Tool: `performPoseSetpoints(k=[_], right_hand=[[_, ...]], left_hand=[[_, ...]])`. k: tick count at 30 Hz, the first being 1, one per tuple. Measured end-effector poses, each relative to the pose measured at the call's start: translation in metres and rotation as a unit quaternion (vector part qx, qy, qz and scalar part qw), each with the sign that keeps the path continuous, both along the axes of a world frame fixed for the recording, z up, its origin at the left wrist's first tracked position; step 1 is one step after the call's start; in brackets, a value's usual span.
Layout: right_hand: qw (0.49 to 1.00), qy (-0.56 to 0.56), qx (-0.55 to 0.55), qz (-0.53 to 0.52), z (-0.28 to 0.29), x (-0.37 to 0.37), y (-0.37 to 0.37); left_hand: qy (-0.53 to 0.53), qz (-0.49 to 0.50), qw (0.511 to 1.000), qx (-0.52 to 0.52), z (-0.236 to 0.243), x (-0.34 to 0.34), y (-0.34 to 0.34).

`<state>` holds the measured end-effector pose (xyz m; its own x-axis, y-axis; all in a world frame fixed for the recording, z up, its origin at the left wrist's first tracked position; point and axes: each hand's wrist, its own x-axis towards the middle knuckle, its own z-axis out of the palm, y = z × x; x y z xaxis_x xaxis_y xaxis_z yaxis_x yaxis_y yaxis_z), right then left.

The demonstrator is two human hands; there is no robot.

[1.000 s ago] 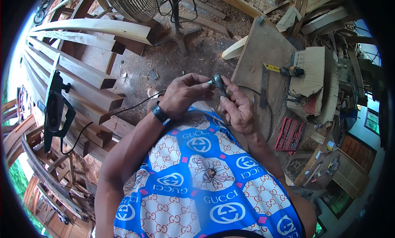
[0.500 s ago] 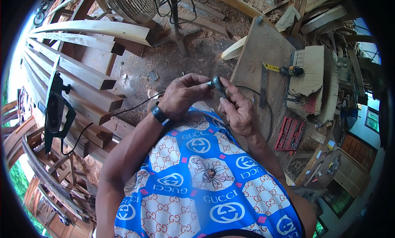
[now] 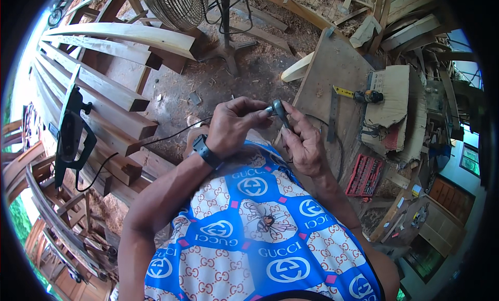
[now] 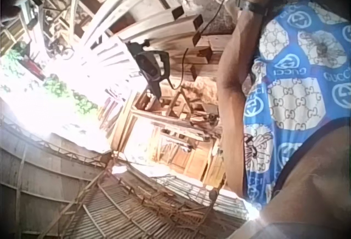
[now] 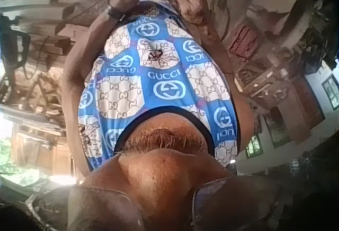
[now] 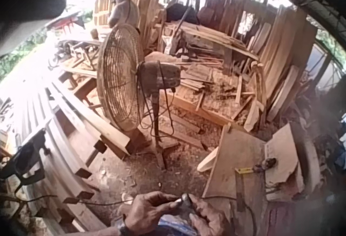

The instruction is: The person uses a square ruler to check the alignment of an electric planer blade and adjusts it with a small hex key on a workbench.

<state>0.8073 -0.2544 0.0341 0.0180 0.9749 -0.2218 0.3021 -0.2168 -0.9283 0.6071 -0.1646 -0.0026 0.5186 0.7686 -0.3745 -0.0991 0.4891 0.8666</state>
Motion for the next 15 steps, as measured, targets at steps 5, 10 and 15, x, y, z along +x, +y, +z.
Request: performPoseSetpoints(k=[5,10,15], right_hand=[[0.998,0.052,-0.03,-0.027,-0.0013,-0.0029,-0.0022],[0.993,0.105,-0.044,-0.034,-0.0029,-0.0051,-0.0045],[0.993,0.098,-0.05,-0.039,-0.0049,-0.007,-0.0038]], left_hand=[[0.054,0.008,0.995,0.083,0.0083,0.0027,-0.0056],[0.077,0.012,0.992,0.096,0.0104,0.0019,-0.0055],[0.073,0.019,0.992,0.1,0.0105,0.0024,-0.006]])
